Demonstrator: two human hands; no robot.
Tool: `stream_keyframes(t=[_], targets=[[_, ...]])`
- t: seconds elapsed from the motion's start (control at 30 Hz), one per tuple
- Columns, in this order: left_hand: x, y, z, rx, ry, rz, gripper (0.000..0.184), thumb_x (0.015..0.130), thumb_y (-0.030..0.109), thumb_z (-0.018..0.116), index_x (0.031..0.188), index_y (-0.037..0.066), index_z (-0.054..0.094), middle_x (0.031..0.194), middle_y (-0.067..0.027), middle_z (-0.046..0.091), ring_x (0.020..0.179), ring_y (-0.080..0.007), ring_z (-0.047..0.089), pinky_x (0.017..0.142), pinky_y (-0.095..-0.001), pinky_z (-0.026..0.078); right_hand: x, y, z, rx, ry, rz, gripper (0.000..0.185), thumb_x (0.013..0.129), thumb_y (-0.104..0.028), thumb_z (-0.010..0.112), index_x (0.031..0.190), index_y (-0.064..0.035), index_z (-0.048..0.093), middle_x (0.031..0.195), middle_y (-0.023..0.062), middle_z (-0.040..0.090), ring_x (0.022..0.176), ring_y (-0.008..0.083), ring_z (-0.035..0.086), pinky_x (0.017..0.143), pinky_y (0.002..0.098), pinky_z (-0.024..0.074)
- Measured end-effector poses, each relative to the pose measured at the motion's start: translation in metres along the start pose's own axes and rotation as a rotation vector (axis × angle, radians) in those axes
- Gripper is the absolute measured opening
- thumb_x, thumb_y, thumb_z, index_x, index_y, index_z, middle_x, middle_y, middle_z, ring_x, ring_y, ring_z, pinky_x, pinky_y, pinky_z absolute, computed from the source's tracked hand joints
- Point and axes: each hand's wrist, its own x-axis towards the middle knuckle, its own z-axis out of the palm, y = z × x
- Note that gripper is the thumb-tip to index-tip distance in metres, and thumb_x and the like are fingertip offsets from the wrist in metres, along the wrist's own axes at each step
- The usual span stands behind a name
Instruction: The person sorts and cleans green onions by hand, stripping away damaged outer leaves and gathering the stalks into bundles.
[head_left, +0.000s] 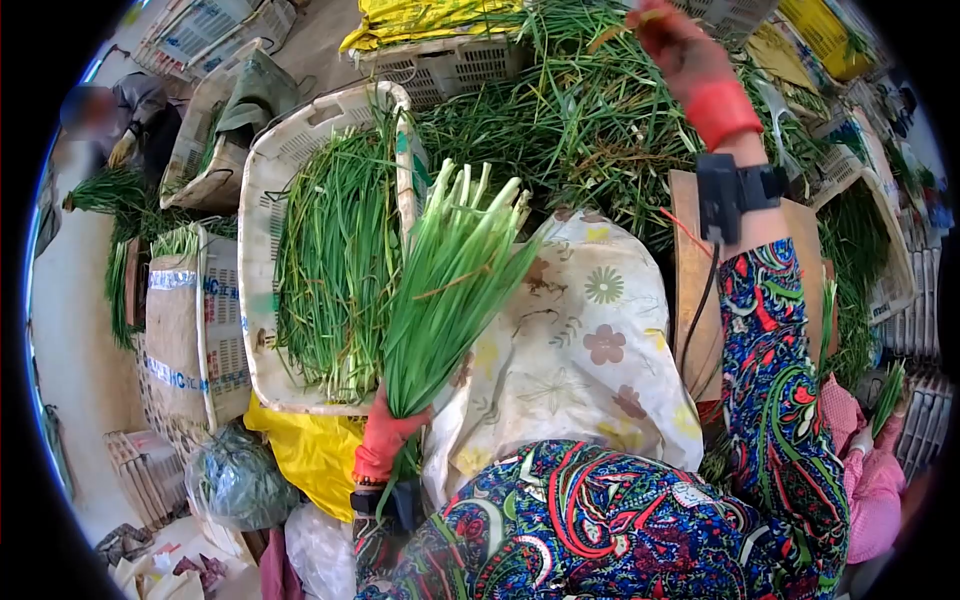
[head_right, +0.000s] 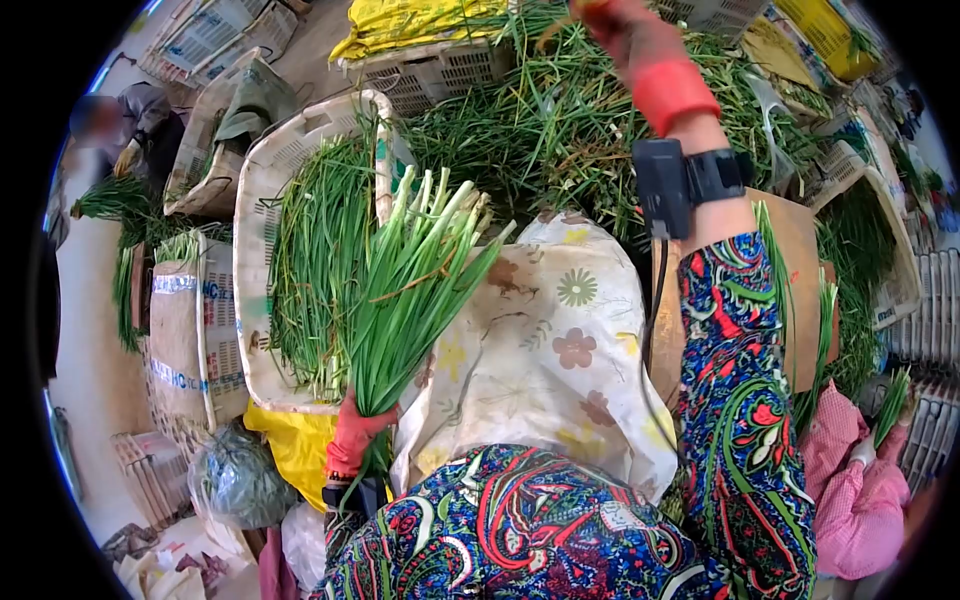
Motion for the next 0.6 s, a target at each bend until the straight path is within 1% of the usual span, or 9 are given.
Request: stream_keyframes(t=[0.07,0.1,0.13,0.23,0.3,0.37,0.4,0.5,0.6], targets=[[-0.006,0.01,0.004,0.015,0.016,0.029,0.067,0.063,0.009,0.075,0.122,0.001,0.043,0.104,-0.0072,0.059,0.091,-0.0154,0.055,0.082,-0.0279,0.044,-0.017,0.033,-0.01,-1.355,0.205,0.121,0.055,0.078,-0.026,0.064,0.121,0.0016,0.045,0.109,0.019,0.058,0.099,0.03,0.057,0.086,0.0364,0.0458],[-0.003,0.017,0.007,0.023,0.017,0.054,0.068,0.063,0.01,0.075,0.122,0.0,0.043,0.105,-0.0076,0.058,0.092,-0.0157,0.055,0.082,-0.0279,0.044,-0.039,0.044,-0.001,-1.329,0.076,0.094,0.068,0.075,-0.033,0.066,0.127,-0.0011,0.039,0.121,0.0177,0.051,0.109,0.03,0.052,0.091,0.0356,0.0416],[0.004,-0.01,0.001,0.023,0.046,0.078,0.07,0.063,0.01,0.075,0.124,0.0,0.041,0.108,-0.0093,0.058,0.095,-0.0166,0.055,0.084,-0.0282,0.043,-0.057,0.067,0.001,-1.458,-0.066,0.049,0.064,0.077,-0.038,0.062,0.127,-0.0031,0.041,0.128,0.0149,0.046,0.115,0.0285,0.047,0.096,0.0362,0.0372],[0.0,0.001,0.007,0.094,0.064,0.101,0.072,0.064,0.01,0.075,0.125,0.0,0.039,0.11,-0.0105,0.057,0.098,-0.0172,0.054,0.087,-0.0285,0.042,-0.112,0.085,0.067,-1.218,-0.544,0.308,0.057,0.079,-0.042,0.055,0.122,-0.0064,0.048,0.122,0.0157,0.05,0.115,0.0283,0.045,0.098,0.0336,0.0335],[-0.002,0.002,0.004,0.061,0.03,0.042,0.075,0.064,0.01,0.075,0.127,-0.001,0.037,0.114,-0.0111,0.055,0.102,-0.0175,0.052,0.09,-0.0287,0.04,-0.13,0.112,0.083,-1.38,-0.586,0.132,0.039,0.075,-0.038,0.06,0.095,-0.0052,0.064,0.119,0.0145,0.052,0.113,0.0277,0.046,0.1,0.0359,0.0299],[0.001,-0.011,0.004,-0.018,0.04,0.064,0.076,0.064,0.009,0.075,0.128,-0.002,0.036,0.116,-0.0113,0.054,0.104,-0.0176,0.051,0.091,-0.0286,0.04,-0.148,0.139,0.09,-1.675,-0.523,0.015,0.049,0.07,-0.048,0.058,0.086,-0.0021,0.063,0.112,0.0148,0.056,0.112,0.0276,0.046,0.104,0.0376,0.0223],[0.001,-0.015,0.003,-0.028,0.042,0.072,0.075,0.064,0.006,0.074,0.128,-0.002,0.036,0.117,-0.0112,0.053,0.105,-0.0177,0.051,0.091,-0.0288,0.039,-0.149,0.14,0.1,-1.695,-0.474,0.126,0.062,0.068,-0.058,0.054,0.083,0.0009,0.063,0.109,0.0149,0.056,0.115,0.0278,0.044,0.105,0.0396,0.0175],[0.003,-0.021,0.004,0.052,0.07,0.124,0.074,0.064,0.005,0.073,0.128,-0.001,0.036,0.117,-0.011,0.053,0.105,-0.0179,0.051,0.091,-0.0292,0.039,-0.141,0.125,0.117,-1.869,-0.682,0.672,0.077,0.071,-0.061,0.047,0.112,0.0046,0.052,0.121,0.0146,0.05,0.123,0.0236,0.036,0.106,0.0373,0.0165],[0.002,-0.005,0.008,-0.046,0.016,0.079,0.075,0.064,0.007,0.074,0.128,0.0,0.036,0.116,-0.0107,0.053,0.104,-0.0181,0.051,0.091,-0.0292,0.039,-0.156,0.142,0.118,-1.845,-0.563,0.373,0.072,0.072,-0.06,0.046,0.119,-0.0049,0.051,0.125,0.013,0.048,0.126,0.0242,0.032,0.106,0.04,0.0153]])
